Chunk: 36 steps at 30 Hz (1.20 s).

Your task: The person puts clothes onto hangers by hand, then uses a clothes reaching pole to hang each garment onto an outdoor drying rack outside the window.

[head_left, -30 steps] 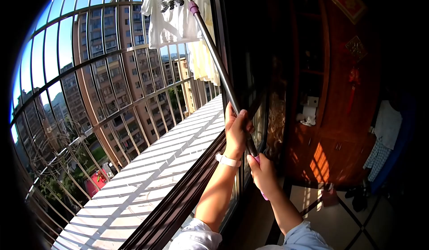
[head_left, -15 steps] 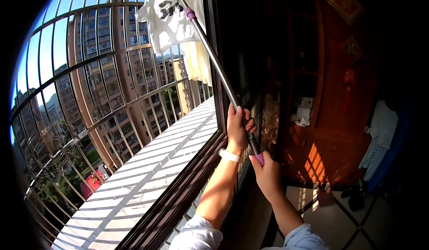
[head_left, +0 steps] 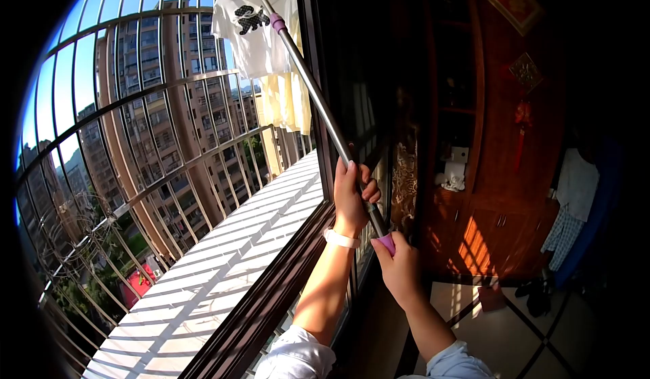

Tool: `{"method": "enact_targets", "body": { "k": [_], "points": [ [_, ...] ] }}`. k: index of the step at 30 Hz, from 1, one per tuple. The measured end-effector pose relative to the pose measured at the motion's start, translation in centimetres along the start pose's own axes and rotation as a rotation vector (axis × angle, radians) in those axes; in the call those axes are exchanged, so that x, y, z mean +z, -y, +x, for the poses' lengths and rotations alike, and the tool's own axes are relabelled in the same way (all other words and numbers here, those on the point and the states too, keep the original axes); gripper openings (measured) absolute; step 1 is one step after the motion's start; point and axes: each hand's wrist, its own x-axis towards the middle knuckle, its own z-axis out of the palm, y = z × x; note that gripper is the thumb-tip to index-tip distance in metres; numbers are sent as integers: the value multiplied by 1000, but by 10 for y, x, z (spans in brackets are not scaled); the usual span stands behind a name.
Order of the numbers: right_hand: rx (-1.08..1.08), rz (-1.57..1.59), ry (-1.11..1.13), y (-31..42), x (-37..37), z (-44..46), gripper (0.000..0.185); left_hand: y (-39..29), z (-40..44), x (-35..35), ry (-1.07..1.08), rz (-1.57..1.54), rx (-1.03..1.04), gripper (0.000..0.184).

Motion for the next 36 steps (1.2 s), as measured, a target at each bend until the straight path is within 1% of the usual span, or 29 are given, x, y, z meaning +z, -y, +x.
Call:
{"method": "enact_targets", "body": {
  "k": [2,4,14,16,20,22,25,29,34,36],
  "points": [
    [-20,2,2,-2,-1,-2,26,1,-5,0,1,-3,-6,29],
    [24,14,43,-2,-3,-3,27,1,-5,0,3,-4,-12,29],
    [79,-10,81,9,-3,-5,29,-5,-6,-1,-44,30,-31,29],
    [93,7,93,16,-4,-5,29,-7,-4,-5,-16,19,-26,30],
    [74,31,39,16,2,-10,29,-11,-8,-2,-12,-21,-31,31],
    [119,-9,100,18,2,-12,29,-12,-10,-1,-73,26,-23,32],
    [143,1,127,11,7,-19,28,-14,-16,-6,-60,26,-46,33],
    [167,16,136,19,14,-26,28,-19,-21,-11,-70,14,-66,35],
    [116,13,82,28,20,-22,26,-28,-16,-13,-23,-42,-39,36],
    [127,-86,107,36,18,-18,25,-32,-14,-13,13,-79,-19,36]
  ]
}}
